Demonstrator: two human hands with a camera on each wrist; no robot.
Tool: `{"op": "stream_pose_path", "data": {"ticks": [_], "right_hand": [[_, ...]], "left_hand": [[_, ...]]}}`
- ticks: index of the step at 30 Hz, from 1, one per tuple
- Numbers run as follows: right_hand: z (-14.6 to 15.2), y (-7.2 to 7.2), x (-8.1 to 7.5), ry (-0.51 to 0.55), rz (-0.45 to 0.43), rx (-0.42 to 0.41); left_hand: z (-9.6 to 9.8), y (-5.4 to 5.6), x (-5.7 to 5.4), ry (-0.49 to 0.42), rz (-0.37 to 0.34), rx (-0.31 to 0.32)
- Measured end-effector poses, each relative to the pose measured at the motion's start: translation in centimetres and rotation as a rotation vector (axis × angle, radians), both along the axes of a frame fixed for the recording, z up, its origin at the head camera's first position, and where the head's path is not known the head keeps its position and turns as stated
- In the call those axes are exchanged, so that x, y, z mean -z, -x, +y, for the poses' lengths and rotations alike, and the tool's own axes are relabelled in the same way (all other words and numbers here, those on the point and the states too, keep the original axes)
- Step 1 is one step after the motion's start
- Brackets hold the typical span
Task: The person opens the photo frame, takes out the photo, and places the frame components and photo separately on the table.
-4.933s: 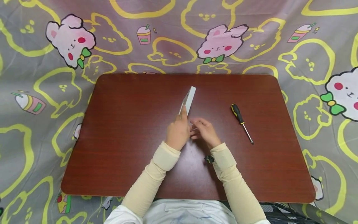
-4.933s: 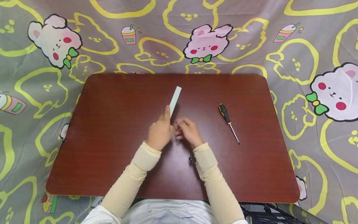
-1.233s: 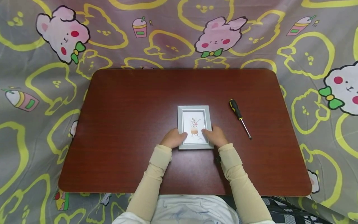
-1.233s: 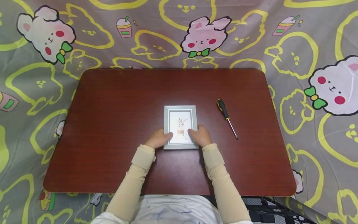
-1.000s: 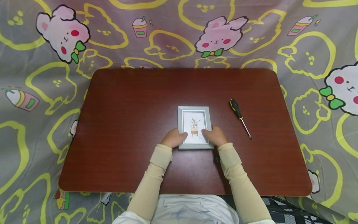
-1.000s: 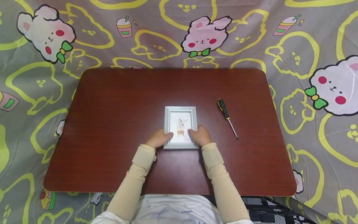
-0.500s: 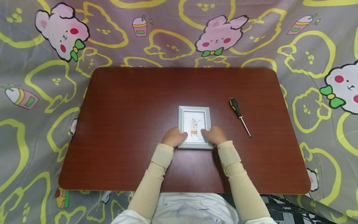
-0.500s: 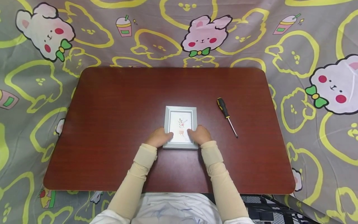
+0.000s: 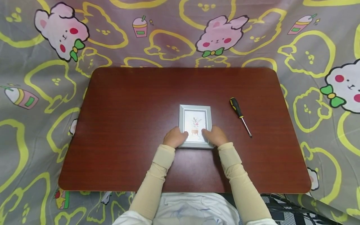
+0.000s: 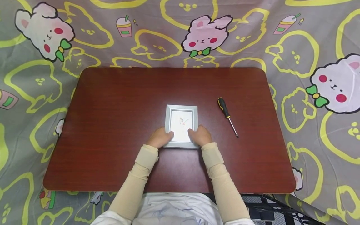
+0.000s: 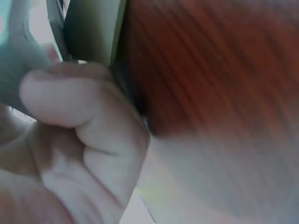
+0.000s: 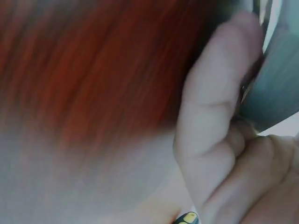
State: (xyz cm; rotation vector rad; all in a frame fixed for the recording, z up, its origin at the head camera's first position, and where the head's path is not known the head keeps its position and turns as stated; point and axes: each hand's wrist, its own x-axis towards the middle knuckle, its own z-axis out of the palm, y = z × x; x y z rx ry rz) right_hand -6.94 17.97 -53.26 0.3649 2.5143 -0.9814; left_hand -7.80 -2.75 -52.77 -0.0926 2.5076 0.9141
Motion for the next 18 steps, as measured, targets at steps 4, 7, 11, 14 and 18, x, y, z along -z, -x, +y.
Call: {"op": "stream_pose_path", "data": {"ticks": [4,7,11,14,18], "right_hand": [[0.0,0.0,0.1,0.04,0.023,0.068],[-0.1,0.0,0.1,0.037,0.02,0.085],[-0.3,-0.1,0.1,0.027,0.011,0.085],[-0.5,-0.2,0.1,0.017,0.015,0.071],[-0.8,-0.4,0.2,0.016,0.019,0.069]], "left_hand": [[0.1,0.0,0.2,-0.003,0.026,-0.024],[0.4,0.1,0.2,-0.002,0.035,-0.047],[0.9,0.0,0.3,0.021,0.044,-0.068],[1.0,0.0,0.5,0.041,0.06,-0.07],[1.0,-0.1,0.6,0.037,0.089,-0.068]]}}
